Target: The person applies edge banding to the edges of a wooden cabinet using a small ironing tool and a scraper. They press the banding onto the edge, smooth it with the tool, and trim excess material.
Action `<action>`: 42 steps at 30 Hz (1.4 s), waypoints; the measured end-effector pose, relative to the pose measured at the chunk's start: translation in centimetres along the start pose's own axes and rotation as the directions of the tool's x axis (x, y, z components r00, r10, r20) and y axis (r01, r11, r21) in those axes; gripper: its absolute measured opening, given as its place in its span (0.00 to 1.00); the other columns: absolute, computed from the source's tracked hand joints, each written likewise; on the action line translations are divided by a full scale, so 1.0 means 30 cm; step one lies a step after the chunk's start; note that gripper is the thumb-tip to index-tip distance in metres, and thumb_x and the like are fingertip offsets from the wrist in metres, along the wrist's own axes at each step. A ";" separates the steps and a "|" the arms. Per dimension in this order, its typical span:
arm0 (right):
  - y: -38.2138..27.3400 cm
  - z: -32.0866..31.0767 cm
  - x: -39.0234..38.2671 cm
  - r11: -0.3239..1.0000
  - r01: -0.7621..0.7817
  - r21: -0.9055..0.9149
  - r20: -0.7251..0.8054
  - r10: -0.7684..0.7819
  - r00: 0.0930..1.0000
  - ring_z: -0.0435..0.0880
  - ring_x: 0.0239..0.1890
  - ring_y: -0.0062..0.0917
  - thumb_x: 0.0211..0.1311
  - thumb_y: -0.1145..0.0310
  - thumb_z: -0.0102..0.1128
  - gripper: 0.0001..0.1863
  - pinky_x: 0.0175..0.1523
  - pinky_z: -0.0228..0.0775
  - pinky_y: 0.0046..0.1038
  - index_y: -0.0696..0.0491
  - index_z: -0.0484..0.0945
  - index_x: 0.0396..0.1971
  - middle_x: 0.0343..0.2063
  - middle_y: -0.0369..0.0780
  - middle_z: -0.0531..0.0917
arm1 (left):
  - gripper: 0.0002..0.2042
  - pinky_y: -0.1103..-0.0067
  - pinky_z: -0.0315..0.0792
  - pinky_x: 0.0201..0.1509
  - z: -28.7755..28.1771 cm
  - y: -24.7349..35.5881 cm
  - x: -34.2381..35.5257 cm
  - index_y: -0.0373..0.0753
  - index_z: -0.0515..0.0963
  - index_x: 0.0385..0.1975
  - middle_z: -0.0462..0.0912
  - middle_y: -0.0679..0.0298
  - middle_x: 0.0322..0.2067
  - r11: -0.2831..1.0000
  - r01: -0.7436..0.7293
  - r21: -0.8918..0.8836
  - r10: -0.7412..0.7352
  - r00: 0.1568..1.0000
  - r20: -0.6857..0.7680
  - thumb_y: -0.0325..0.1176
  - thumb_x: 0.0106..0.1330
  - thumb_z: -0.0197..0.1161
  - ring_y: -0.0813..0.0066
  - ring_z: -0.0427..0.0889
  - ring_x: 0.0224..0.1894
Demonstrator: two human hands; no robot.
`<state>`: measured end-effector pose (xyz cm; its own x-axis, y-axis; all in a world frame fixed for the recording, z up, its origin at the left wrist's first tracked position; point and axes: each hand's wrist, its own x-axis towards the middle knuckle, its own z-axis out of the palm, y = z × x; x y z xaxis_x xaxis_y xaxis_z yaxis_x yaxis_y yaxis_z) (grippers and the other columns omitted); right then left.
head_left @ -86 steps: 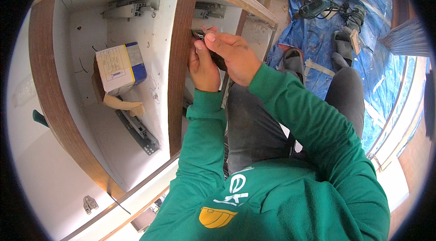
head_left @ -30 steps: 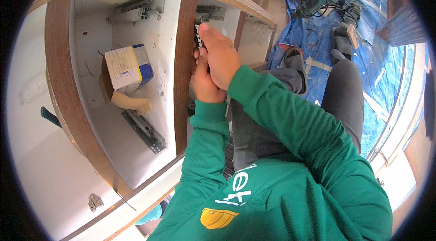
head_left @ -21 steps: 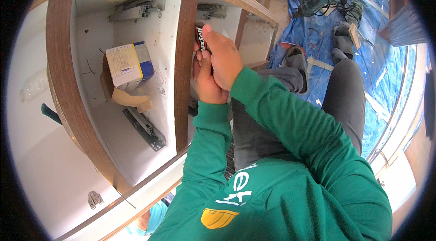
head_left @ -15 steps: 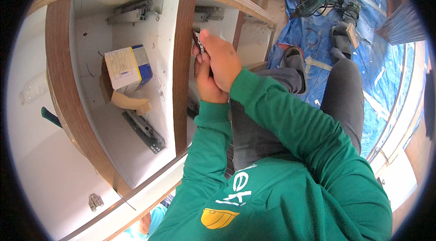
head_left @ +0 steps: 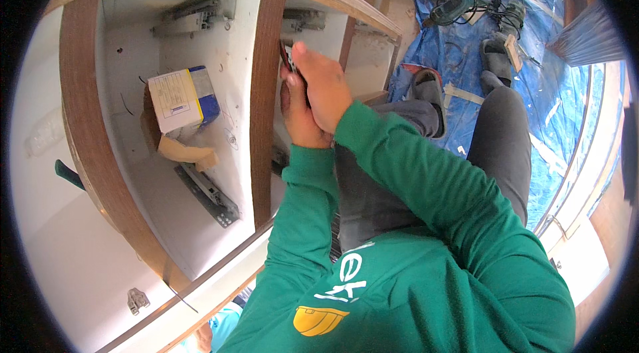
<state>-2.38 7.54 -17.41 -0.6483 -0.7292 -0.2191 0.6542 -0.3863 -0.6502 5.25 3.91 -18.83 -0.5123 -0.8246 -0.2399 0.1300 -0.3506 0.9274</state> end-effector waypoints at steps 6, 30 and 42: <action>-0.019 -0.016 0.003 0.997 -0.071 0.024 0.004 0.071 0.997 0.73 0.30 0.20 0.77 0.49 0.44 0.27 0.39 0.68 0.25 0.59 0.77 0.30 0.26 0.37 0.79 | 0.15 0.75 0.72 0.57 0.001 0.000 0.021 0.39 0.71 0.57 0.78 0.63 0.52 0.999 -0.008 0.049 0.008 1.000 0.002 0.38 0.77 0.52 0.73 0.78 0.53; -0.002 -0.016 0.028 0.991 -0.045 0.128 0.071 0.036 0.997 0.71 0.32 0.18 0.75 0.46 0.48 0.27 0.40 0.67 0.24 0.57 0.76 0.30 0.26 0.32 0.75 | 0.17 0.77 0.74 0.52 -0.039 -0.022 0.116 0.38 0.72 0.56 0.78 0.64 0.49 0.969 -0.156 0.191 0.138 0.985 0.102 0.40 0.73 0.61 0.75 0.78 0.48; -0.037 0.039 0.017 0.995 -0.026 0.098 -0.032 0.029 0.999 0.74 0.38 0.20 0.77 0.46 0.45 0.28 0.46 0.69 0.26 0.61 0.79 0.39 0.33 0.37 0.81 | 0.21 0.77 0.73 0.54 -0.016 0.042 0.110 0.36 0.73 0.56 0.78 0.62 0.50 0.947 -0.029 0.319 0.021 0.999 0.027 0.47 0.73 0.60 0.74 0.77 0.49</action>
<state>-2.97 6.93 -15.95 -0.6409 -0.7218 -0.2613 0.7061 -0.4207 -0.5696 4.12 0.54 -18.58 -0.5323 -0.8196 -0.2122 -0.1326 -0.1668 0.9770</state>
